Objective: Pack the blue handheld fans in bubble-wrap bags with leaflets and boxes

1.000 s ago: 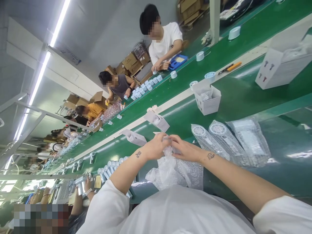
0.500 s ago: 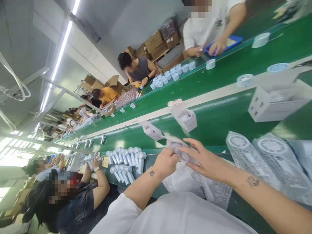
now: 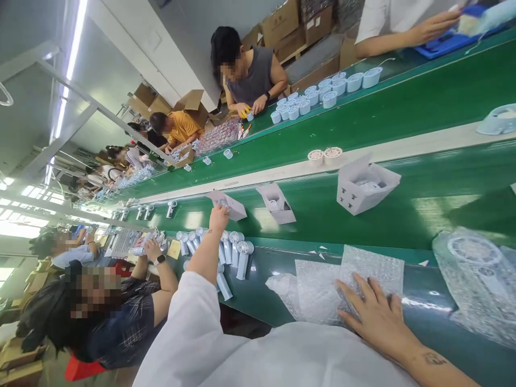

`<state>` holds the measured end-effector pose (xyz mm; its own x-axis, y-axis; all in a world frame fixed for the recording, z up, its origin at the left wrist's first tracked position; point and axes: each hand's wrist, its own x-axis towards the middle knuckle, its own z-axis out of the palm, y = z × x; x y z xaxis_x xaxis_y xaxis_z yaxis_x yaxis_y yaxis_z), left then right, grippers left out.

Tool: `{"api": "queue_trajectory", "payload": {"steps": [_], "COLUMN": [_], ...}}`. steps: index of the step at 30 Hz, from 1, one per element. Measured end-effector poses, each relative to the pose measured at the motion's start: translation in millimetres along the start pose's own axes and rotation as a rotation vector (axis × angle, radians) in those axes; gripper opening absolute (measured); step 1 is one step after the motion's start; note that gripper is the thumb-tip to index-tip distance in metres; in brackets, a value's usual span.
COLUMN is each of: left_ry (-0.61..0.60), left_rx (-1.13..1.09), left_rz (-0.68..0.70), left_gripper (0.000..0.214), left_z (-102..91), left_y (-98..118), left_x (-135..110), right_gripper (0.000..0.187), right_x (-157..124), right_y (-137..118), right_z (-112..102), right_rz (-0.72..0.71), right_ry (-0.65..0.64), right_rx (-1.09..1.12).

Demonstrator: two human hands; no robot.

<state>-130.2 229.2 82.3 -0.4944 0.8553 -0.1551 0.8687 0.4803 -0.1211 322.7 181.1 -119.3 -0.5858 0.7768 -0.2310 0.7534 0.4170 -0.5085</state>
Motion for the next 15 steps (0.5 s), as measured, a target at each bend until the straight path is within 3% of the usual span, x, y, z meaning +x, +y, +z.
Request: {"api": "queue_trajectory", "payload": {"steps": [4, 7, 9, 11, 12, 15], "left_ry": [-0.078, -0.113, -0.059, -0.015, -0.054, -0.373], "left_rx": [-0.023, -0.048, -0.08, -0.111, -0.123, -0.155], "left_rz": [0.015, 0.054, 0.029, -0.093, -0.179, -0.291], "left_gripper": [0.023, 0.034, 0.038, 0.034, 0.038, 0.044], "left_z": [4.1, -3.4, -1.2, 13.1, 25.0, 69.5], "left_y": [-8.8, -15.9, -15.7, -8.8, -2.9, 17.5], "left_x": [15.1, 1.9, -24.9, -64.7, -86.7, -142.3], "right_gripper": [0.058, 0.054, 0.054, 0.057, 0.059, 0.059], "right_x": [6.9, 3.4, 1.9, 2.5, 3.5, 7.1], "right_y": [-3.6, -2.9, -2.3, -2.9, -4.3, -16.6], "right_z": [-1.5, -2.1, -3.7, -7.8, -11.2, -29.3], "right_rz": [-0.064, -0.059, -0.044, -0.02, -0.001, 0.031], "right_ry": [0.059, 0.073, 0.053, 0.021, 0.016, 0.094], "right_rx": [0.049, 0.089, 0.113, 0.132, 0.138, 0.184]}}
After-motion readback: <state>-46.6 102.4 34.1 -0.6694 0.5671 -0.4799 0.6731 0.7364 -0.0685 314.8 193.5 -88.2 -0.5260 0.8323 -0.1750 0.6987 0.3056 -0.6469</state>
